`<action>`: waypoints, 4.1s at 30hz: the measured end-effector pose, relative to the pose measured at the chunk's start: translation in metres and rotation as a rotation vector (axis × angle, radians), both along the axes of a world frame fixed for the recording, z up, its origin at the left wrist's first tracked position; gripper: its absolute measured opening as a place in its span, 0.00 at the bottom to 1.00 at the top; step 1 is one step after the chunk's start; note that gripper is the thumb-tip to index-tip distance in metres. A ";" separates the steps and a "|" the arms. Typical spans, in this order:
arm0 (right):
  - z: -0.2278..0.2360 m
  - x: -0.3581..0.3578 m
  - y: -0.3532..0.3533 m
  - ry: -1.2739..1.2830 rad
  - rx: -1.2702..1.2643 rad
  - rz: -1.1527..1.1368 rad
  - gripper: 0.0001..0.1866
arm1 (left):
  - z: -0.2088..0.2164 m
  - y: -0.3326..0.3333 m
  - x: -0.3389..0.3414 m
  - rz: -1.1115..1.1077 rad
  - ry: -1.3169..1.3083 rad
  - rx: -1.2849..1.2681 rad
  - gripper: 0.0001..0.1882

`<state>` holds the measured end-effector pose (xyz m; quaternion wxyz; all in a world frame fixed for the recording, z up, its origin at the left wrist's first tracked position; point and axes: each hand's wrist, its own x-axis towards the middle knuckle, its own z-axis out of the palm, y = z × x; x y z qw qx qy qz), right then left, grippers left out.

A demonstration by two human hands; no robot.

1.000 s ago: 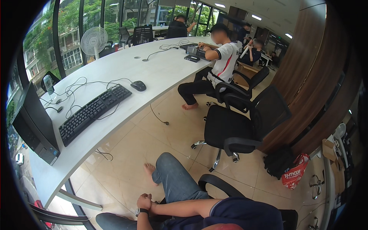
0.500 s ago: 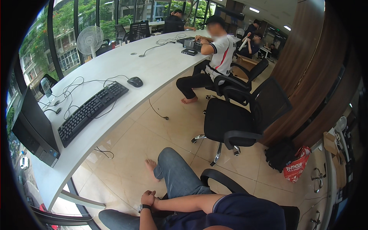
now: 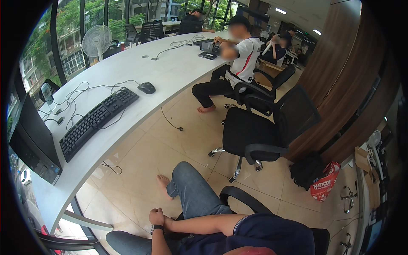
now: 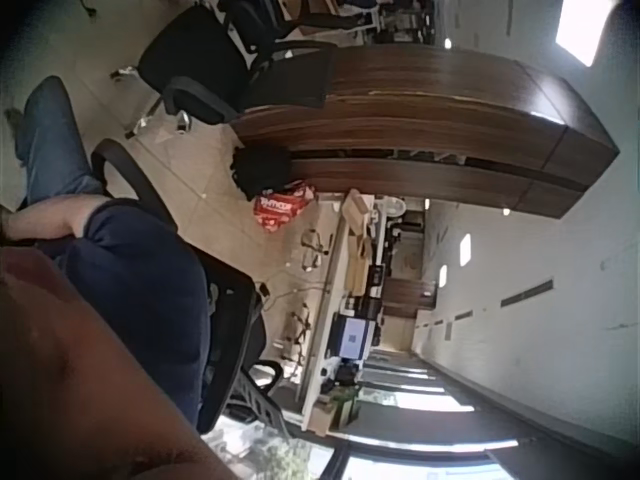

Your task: The person is assembling a desktop computer by installing internal components and connecting cables.

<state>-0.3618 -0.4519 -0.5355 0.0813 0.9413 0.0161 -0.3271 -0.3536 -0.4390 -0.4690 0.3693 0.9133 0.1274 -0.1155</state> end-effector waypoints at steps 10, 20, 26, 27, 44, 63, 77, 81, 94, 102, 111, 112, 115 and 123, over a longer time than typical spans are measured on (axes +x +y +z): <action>0.008 -0.002 -0.007 0.035 0.049 0.012 0.13 | -0.006 0.000 -0.002 -0.025 -0.027 -0.053 0.21; 0.011 -0.001 -0.009 0.049 0.052 0.021 0.13 | -0.015 0.002 -0.006 -0.103 0.137 -0.012 0.24; 0.012 -0.003 -0.009 0.060 0.060 0.027 0.13 | -0.014 0.001 -0.004 -0.067 0.125 0.034 0.23; 0.012 -0.003 -0.009 0.061 0.066 0.024 0.13 | -0.012 0.002 -0.004 -0.055 0.068 0.033 0.23; 0.015 -0.002 -0.011 0.075 0.047 0.043 0.14 | -0.006 0.000 -0.008 -0.053 0.010 -0.007 0.23; 0.019 -0.006 -0.009 0.088 0.000 0.053 0.14 | -0.006 0.017 0.000 -0.148 0.152 -0.263 0.29; -0.026 -0.002 0.030 0.078 -0.246 0.142 0.18 | -0.029 0.014 -0.007 -0.145 0.510 -0.251 0.34; -0.012 -0.007 0.016 0.037 -0.112 0.117 0.20 | -0.011 0.011 -0.009 -0.029 0.560 -0.250 0.35; 0.035 0.002 -0.007 -0.047 -0.026 0.193 0.26 | -0.005 0.016 0.004 -0.029 0.313 -0.138 0.29; 0.054 -0.058 -0.029 -0.165 0.071 0.498 0.31 | -0.035 -0.001 -0.016 -0.147 0.065 -0.242 0.32; 0.068 -0.037 -0.061 -0.399 -0.010 0.618 0.39 | 0.017 -0.016 -0.025 -0.157 -0.001 0.002 0.41; 0.068 -0.036 -0.065 -0.414 0.082 0.587 0.38 | 0.027 -0.025 -0.031 -0.267 0.113 0.162 0.40; 0.063 -0.040 -0.069 -0.438 0.372 0.483 0.36 | 0.048 -0.033 -0.048 -0.387 0.121 0.413 0.39; 0.023 -0.037 -0.075 -0.449 0.602 0.483 0.36 | 0.029 -0.031 -0.054 -0.308 -0.019 0.315 0.36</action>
